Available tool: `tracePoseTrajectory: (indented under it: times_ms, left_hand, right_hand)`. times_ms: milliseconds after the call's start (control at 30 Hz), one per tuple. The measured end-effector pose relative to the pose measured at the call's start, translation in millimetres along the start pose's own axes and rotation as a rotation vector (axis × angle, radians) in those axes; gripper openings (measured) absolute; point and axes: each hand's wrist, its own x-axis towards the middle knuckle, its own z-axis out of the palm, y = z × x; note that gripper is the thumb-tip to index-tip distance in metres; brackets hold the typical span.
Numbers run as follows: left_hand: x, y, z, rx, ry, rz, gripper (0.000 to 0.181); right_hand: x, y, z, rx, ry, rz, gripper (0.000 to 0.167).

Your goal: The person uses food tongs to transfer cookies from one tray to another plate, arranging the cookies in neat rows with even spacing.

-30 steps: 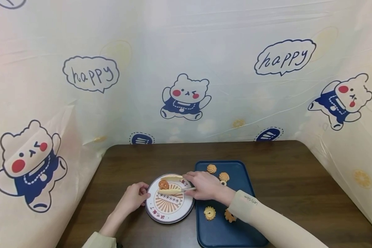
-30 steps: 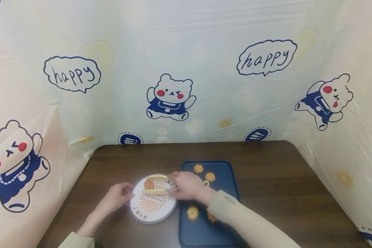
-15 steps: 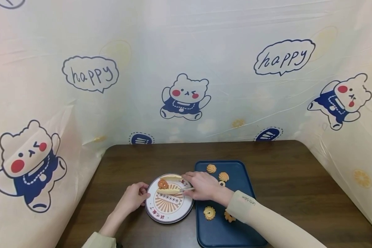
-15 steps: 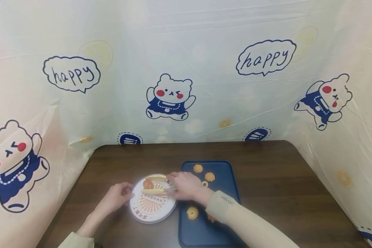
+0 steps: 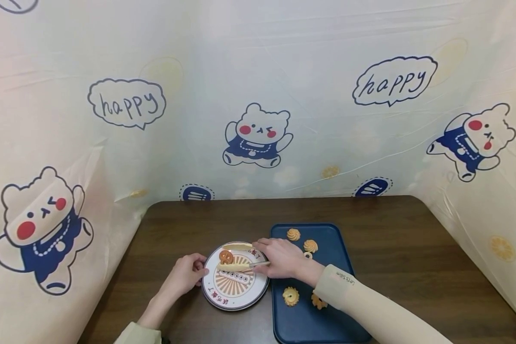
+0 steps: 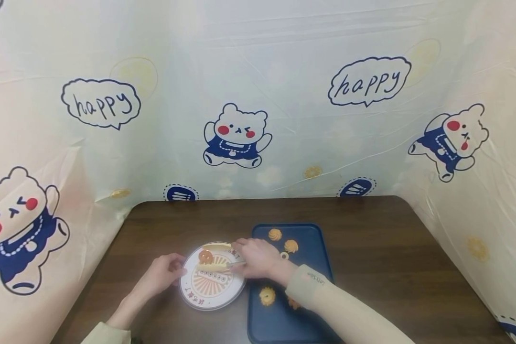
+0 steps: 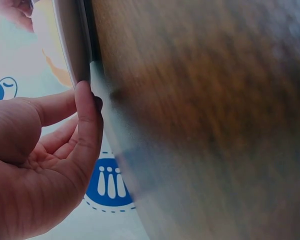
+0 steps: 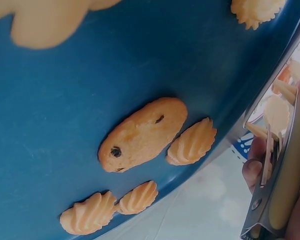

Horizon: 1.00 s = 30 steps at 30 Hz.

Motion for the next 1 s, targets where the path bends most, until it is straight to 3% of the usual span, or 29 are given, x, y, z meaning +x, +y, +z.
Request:
tracePoseTrajectory:
  times_ms: [500,700,1000]
  left_hand:
    - [-1.4,-1.0,-0.3,0.003,-0.004,0.003,0.029]
    - [-1.4,-0.3,-0.1,-0.001,-0.003,0.007,0.029]
    - [-0.9,0.0,-0.5,0.004,0.000,-0.001,0.028]
  right_hand:
    - [-8.7,2.3,-13.7,0.035,0.017,0.020,0.071]
    - [-20.6,14.6,-27.0,0.061,0.051,0.033,0.071]
    - [-44.9,45.2,-43.0,0.068,0.125,0.135,0.073]
